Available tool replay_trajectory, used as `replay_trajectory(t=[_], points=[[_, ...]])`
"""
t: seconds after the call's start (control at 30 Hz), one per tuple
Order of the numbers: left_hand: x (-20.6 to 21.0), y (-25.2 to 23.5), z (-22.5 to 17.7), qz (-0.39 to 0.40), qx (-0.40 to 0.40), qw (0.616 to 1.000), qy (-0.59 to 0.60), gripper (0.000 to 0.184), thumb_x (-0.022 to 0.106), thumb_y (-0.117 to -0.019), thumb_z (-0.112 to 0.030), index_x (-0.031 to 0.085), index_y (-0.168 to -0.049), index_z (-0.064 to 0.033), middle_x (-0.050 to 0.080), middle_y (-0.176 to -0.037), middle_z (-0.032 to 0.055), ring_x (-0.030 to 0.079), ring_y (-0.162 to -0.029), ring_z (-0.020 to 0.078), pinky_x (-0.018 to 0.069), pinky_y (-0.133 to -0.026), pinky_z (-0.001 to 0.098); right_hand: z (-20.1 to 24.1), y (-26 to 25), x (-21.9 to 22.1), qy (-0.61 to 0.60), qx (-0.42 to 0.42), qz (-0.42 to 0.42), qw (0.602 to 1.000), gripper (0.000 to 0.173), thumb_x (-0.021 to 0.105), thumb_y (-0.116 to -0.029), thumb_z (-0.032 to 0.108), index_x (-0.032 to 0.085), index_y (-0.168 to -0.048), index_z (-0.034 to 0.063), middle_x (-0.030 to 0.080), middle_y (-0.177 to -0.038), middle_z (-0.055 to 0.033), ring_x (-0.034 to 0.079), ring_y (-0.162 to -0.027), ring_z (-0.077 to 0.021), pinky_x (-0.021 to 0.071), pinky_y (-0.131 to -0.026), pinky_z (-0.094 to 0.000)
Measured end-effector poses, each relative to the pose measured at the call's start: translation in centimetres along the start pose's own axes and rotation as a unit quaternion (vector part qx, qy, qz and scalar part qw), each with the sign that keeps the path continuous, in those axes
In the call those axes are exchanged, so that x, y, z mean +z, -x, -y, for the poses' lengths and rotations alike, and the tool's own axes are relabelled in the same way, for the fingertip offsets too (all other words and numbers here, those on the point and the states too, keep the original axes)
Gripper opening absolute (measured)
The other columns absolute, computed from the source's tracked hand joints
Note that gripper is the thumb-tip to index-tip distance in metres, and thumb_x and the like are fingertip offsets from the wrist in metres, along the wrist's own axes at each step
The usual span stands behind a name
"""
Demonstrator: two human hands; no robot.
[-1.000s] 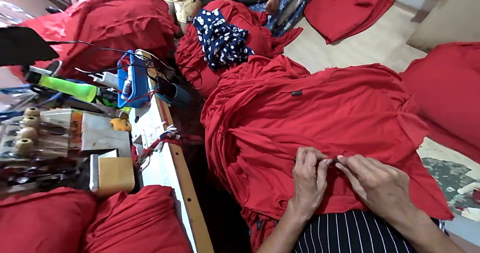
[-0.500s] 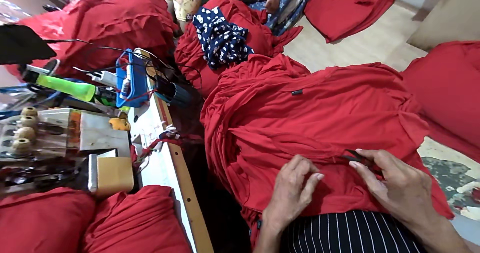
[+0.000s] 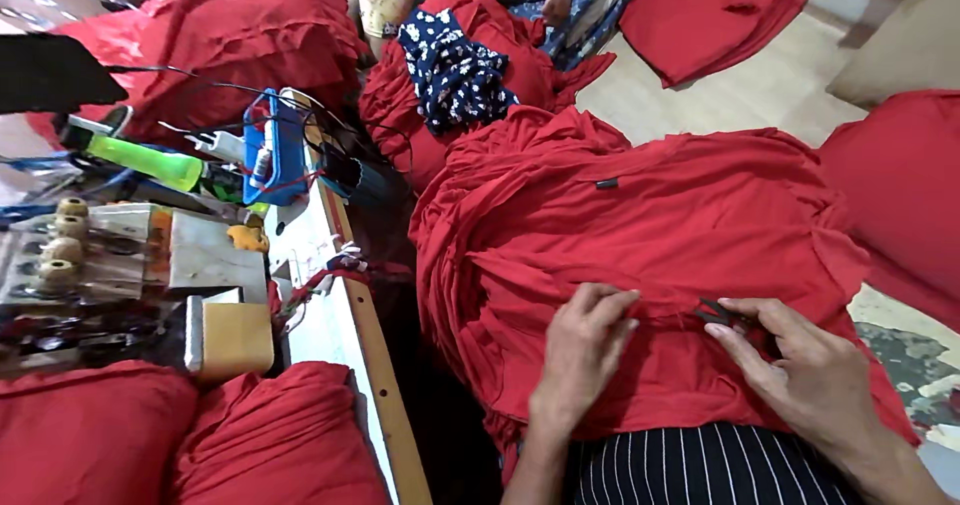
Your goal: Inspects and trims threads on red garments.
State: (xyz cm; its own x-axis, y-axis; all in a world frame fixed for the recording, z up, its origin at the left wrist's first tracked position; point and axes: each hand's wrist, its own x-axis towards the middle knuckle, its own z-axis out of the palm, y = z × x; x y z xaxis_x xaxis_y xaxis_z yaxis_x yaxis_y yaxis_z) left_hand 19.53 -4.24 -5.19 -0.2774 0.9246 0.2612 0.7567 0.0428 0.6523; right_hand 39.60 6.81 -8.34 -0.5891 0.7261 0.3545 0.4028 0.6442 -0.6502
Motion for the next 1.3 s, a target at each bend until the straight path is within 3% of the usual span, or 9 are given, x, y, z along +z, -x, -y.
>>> replay_trajectory(t=[0.07, 0.13, 0.23, 0.37, 0.47, 0.73, 0.83, 1.0, 1.3], points=[[3.5, -0.8, 0.3, -0.013, 0.047, 0.999, 0.012, 0.024, 0.072, -0.0903, -0.009, 0.077, -0.114, -0.0065, 0.071, -0.109, 0.0137, 0.070, -0.095, 0.0254, 0.0574, -0.081, 0.0421, 0.0, 0.1, -0.1, 0.000, 0.000, -0.003, 1.000, 0.039, 0.057, -0.1000, 0.034, 0.071, -0.111, -0.0008, 0.072, -0.089, -0.0160, 0.067, -0.068, -0.0259, 0.0512, -0.058, -0.0408], [5.9, -1.0, 1.0, -0.066, 0.081, 0.994, -0.003, 0.016, 0.074, -0.0882, -0.013, 0.081, -0.103, -0.0095, 0.074, -0.100, 0.0105, 0.070, -0.091, 0.0240, 0.0556, -0.076, 0.0389, 0.0, 0.3, 0.0, -0.002, 0.003, 0.004, 1.000, 0.038, 0.058, -0.0993, 0.034, 0.071, -0.110, 0.0000, 0.072, -0.089, -0.0150, 0.067, -0.069, -0.0254, 0.0513, -0.057, -0.0410], [6.0, -1.1, 1.5, -0.106, 0.082, 0.990, 0.039, 0.008, 0.076, -0.0873, -0.011, 0.080, -0.090, -0.0041, 0.073, -0.087, 0.0087, 0.070, -0.082, 0.0170, 0.0575, -0.075, 0.0300, 0.1, 0.1, 0.7, -0.020, 0.008, 0.026, 0.999, 0.038, 0.057, -0.0994, 0.035, 0.071, -0.111, 0.0019, 0.072, -0.089, -0.0133, 0.067, -0.068, -0.0249, 0.0514, -0.057, -0.0421], [4.5, -0.8, 1.5, -0.078, 0.049, 0.986, 0.139, 0.006, 0.075, -0.0857, -0.001, 0.078, -0.088, 0.0033, 0.073, -0.091, 0.0135, 0.070, -0.080, 0.0117, 0.0586, -0.074, 0.0215, -0.5, -0.3, 1.7, -0.035, 0.022, 0.057, 0.998, 0.039, 0.056, -0.0989, 0.037, 0.071, -0.111, 0.0026, 0.072, -0.089, -0.0127, 0.068, -0.070, -0.0274, 0.0517, -0.058, -0.0468], [4.2, -0.3, 1.5, -0.091, 0.033, 0.980, 0.172, 0.006, 0.072, -0.0843, 0.003, 0.075, -0.087, 0.0067, 0.075, -0.093, 0.0161, 0.073, -0.087, 0.0133, 0.0587, -0.080, 0.0218, -1.0, 0.0, 1.7, -0.039, 0.038, 0.061, 0.997, 0.040, 0.056, -0.0979, 0.037, 0.071, -0.110, 0.0025, 0.071, -0.089, -0.0129, 0.068, -0.071, -0.0277, 0.0522, -0.060, -0.0484], [4.1, 0.7, 0.7, -0.117, 0.002, 0.986, 0.121, 0.009, 0.068, -0.0885, -0.001, 0.071, -0.086, 0.0066, 0.069, -0.099, 0.0188, 0.069, -0.091, 0.0149, 0.0569, -0.082, 0.0211, -0.1, 0.4, 1.1, -0.017, -0.030, 0.013, 0.999, 0.035, 0.056, -0.1004, 0.033, 0.072, -0.108, 0.0021, 0.073, -0.089, -0.0132, 0.068, -0.070, -0.0249, 0.0521, -0.058, -0.0395], [4.4, 1.0, 0.3, -0.120, -0.004, 0.984, 0.130, 0.010, 0.068, -0.0895, -0.003, 0.071, -0.086, 0.0062, 0.068, -0.102, 0.0191, 0.068, -0.093, 0.0143, 0.0560, -0.084, 0.0203, 0.5, 0.3, 1.3, -0.001, -0.070, 0.011, 0.997, 0.033, 0.057, -0.1009, 0.030, 0.073, -0.105, 0.0018, 0.074, -0.090, -0.0143, 0.072, -0.076, -0.0284, 0.0546, -0.059, -0.0406], [4.8, 1.1, -0.2, -0.126, 0.005, 0.984, 0.124, 0.009, 0.068, -0.0890, -0.003, 0.071, -0.085, 0.0047, 0.067, -0.100, 0.0180, 0.066, -0.096, 0.0153, 0.0546, -0.086, 0.0202, 1.0, -0.3, 2.2, 0.035, -0.108, 0.009, 0.994, 0.030, 0.055, -0.1012, 0.026, 0.074, -0.100, 0.0028, 0.072, -0.082, -0.0128, 0.070, -0.068, -0.0302, 0.0511, -0.052, -0.0401], [4.9, 1.3, 0.1, -0.126, 0.004, 0.986, 0.113, 0.008, 0.068, -0.0880, -0.003, 0.072, -0.084, 0.0034, 0.067, -0.095, 0.0152, 0.065, -0.092, 0.0134, 0.0525, -0.085, 0.0185, 1.0, -0.3, 2.2, 0.044, -0.099, 0.018, 0.994, 0.031, 0.054, -0.1011, 0.026, 0.074, -0.095, 0.0032, 0.070, -0.077, -0.0129, 0.068, -0.065, -0.0308, 0.0483, -0.049, -0.0410]])
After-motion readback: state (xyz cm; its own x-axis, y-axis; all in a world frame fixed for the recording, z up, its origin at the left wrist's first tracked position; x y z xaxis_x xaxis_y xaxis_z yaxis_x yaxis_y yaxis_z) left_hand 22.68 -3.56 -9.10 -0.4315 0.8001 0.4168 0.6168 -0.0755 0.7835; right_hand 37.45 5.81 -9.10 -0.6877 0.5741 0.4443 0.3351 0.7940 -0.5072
